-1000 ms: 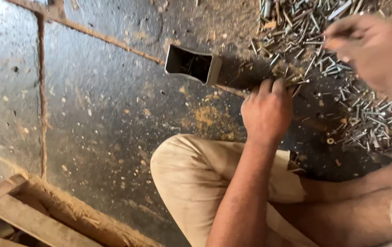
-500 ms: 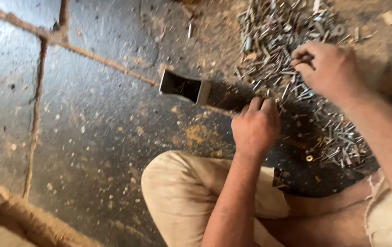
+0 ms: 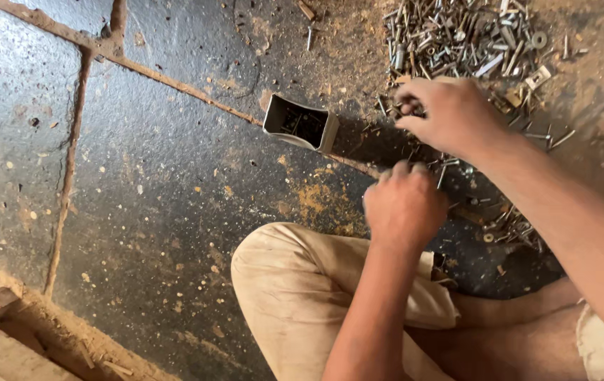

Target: The person sits on the floor and sorts a large pile of mixed metal fasteners, including screws, nails, and washers. They pick up handfuls of the items, separate them by type, and place the sorted fasteners into a small metal container and a wooden box with compartments.

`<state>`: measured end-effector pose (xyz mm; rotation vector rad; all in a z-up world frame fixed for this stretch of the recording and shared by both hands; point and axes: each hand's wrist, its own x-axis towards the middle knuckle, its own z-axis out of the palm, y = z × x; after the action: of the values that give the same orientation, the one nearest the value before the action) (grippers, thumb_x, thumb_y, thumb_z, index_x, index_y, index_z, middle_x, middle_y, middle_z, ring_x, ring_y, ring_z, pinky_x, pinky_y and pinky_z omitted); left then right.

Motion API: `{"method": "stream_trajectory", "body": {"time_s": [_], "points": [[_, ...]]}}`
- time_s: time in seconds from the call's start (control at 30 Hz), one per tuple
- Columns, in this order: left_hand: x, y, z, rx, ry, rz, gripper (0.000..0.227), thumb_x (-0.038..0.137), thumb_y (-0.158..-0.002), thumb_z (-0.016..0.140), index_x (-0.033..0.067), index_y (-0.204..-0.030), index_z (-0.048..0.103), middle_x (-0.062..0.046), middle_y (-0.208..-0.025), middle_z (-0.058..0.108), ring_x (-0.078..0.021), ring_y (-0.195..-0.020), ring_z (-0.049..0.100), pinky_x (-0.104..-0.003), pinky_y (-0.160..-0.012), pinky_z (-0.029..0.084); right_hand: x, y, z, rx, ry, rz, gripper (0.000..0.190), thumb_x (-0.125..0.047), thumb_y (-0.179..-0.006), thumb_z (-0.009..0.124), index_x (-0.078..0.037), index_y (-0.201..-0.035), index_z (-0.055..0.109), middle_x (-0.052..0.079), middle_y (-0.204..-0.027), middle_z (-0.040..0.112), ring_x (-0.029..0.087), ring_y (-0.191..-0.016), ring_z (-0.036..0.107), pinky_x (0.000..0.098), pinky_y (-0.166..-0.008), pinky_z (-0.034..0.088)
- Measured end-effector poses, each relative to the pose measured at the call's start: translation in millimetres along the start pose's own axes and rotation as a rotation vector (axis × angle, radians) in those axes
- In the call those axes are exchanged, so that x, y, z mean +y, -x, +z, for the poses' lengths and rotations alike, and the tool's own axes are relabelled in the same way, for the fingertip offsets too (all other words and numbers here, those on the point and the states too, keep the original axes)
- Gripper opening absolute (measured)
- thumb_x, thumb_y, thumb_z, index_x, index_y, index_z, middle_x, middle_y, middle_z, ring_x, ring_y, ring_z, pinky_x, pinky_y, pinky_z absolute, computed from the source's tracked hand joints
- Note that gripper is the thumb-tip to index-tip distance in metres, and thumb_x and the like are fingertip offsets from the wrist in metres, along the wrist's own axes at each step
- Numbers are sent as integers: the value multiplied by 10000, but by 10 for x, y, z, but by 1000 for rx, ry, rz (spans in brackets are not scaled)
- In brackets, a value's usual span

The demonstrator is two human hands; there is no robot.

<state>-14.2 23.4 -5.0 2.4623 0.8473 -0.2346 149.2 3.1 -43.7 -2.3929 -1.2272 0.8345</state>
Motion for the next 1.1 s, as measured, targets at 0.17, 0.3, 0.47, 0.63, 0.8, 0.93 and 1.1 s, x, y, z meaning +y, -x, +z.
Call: {"method": "stream_trajectory", "body": {"time_s": [0.17, 0.3, 0.47, 0.63, 0.8, 0.93, 1.1], "points": [[-283, 194, -223, -202, -169, -119, 179, 229, -837, 649, 92, -940, 703, -121, -966, 695, -315, -814, 719, -476, -624, 582, 37, -148, 256, 80, 86, -83, 277, -233, -959, 808, -92, -1181, 719, 106, -966, 773, 186, -745, 708, 324, -617, 608], [-338, -91, -136, 99, 52, -44, 156, 213, -957, 595, 184, -1058, 710, -112, -1095, 702, -324, -845, 733, -462, -673, 585, 169, -29, 182, 24, 119, -42, 327, -160, -964, 783, -71, -1264, 689, 129, -999, 759, 219, -788, 732, 339, -670, 627], [-306, -517, 124, 96, 41, 17, 306, 215, -965, 552, 305, -1223, 691, -97, -1281, 631, -317, -808, 739, -475, -668, 594, 684, 292, -57, 46, -397, 52, 358, -151, -901, 778, -8, -1206, 655, 176, -1076, 728, 244, -963, 724, 391, -791, 600], [-361, -526, 373, 105, -54, 67, 271, 233, -920, 584, 255, -1158, 712, -67, -1289, 630, -329, -763, 719, -481, -593, 585, 1607, 807, -178, 124, -1505, 143, 151, -8, -953, 657, -54, -1095, 632, 73, -940, 673, 155, -870, 682, 283, -693, 591], [-291, -505, 414, 252, -113, 148, 95, 226, -897, 632, 176, -883, 712, -42, -1054, 620, -267, -831, 700, -441, -603, 574, 1419, 804, -273, 347, -1107, 252, 95, 68, -1006, 631, 5, -1076, 617, 149, -1075, 728, 179, -863, 669, 328, -782, 554], [-259, -439, 438, 336, -151, 187, 125, 231, -897, 684, 152, -800, 681, -32, -973, 630, -259, -769, 682, -423, -519, 527, 851, 685, -243, 335, -212, 165, 126, -148, -948, 817, -77, -1028, 752, 112, -1033, 765, 178, -836, 698, 338, -701, 589], [-244, -428, 415, 424, -183, 161, 86, 200, -893, 678, 151, -823, 681, -27, -918, 643, -250, -740, 678, -415, -577, 535, 471, 282, 28, 427, -113, -361, 121, -160, -1026, 727, -92, -1126, 735, 91, -907, 733, 130, -733, 669, 207, -593, 557]]}}
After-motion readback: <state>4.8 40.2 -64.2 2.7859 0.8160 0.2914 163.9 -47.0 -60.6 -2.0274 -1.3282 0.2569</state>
